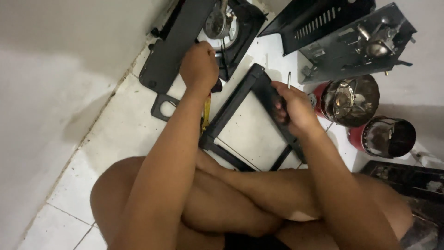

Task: Cleaning a disassembled appliance frame using a brush.

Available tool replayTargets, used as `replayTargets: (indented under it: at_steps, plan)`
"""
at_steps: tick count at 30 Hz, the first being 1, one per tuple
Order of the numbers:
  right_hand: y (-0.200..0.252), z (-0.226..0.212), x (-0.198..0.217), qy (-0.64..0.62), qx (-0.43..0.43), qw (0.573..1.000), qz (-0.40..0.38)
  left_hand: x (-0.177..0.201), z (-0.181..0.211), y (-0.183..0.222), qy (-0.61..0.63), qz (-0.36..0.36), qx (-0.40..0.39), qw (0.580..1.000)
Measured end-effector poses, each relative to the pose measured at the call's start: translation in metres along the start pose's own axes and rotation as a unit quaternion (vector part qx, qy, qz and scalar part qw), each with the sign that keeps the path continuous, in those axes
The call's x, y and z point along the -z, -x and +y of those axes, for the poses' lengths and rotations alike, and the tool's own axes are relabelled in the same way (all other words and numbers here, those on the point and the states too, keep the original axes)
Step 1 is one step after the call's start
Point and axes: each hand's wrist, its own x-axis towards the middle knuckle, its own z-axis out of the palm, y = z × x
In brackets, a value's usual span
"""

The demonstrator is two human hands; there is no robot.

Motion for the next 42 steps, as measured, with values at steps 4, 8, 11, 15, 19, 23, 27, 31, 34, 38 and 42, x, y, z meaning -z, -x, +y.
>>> replayTargets:
  at_steps: [4, 8, 11, 15, 19, 23, 27, 31, 34, 38, 42]
  plan:
    - [0.015, 0.017, 0.031, 0.346, 0.076, 0.933, 0.062, -0.001, -0.007, -0.002, -0.056, -0.019, -0.002, 0.998]
    - [0.031, 0.034, 0.047, 0.548, 0.158, 0.815, 0.103, 0.001, -0.007, 0.001, -0.083, -0.021, 0.003, 0.996]
    - [0.023, 0.046, 0.055, 0.572, 0.150, 0.798, 0.116, 0.007, -0.003, -0.002, -0.075, -0.016, 0.021, 0.997]
    - [0.011, 0.057, 0.059, 0.581, 0.195, 0.780, 0.122, 0.019, 0.002, -0.004, 0.005, 0.033, -0.008, 0.999]
    - [0.004, 0.071, 0.055, 0.613, 0.101, 0.773, 0.128, 0.052, 0.019, 0.000, 0.100, 0.099, -0.070, 0.988]
    - [-0.003, 0.079, 0.058, 0.630, 0.126, 0.754, 0.139, 0.099, 0.043, 0.026, 0.188, 0.075, -0.092, 0.975]
    - [0.004, 0.076, 0.062, 0.575, 0.131, 0.795, 0.140, 0.138, 0.058, 0.067, 0.231, 0.039, -0.094, 0.968]
    - [0.007, 0.078, 0.077, 0.521, 0.114, 0.833, 0.150, 0.168, 0.066, 0.115, 0.228, -0.015, -0.051, 0.972]
    - [0.032, 0.067, 0.074, 0.445, 0.155, 0.867, 0.164, 0.165, 0.051, 0.145, 0.218, -0.046, -0.005, 0.975]
    - [0.088, 0.049, 0.056, 0.358, 0.267, 0.879, 0.166, 0.167, 0.053, 0.179, 0.181, -0.096, 0.010, 0.979]
    - [0.136, 0.048, 0.049, 0.235, 0.496, 0.820, 0.162, 0.155, 0.046, 0.190, 0.128, -0.164, -0.030, 0.978]
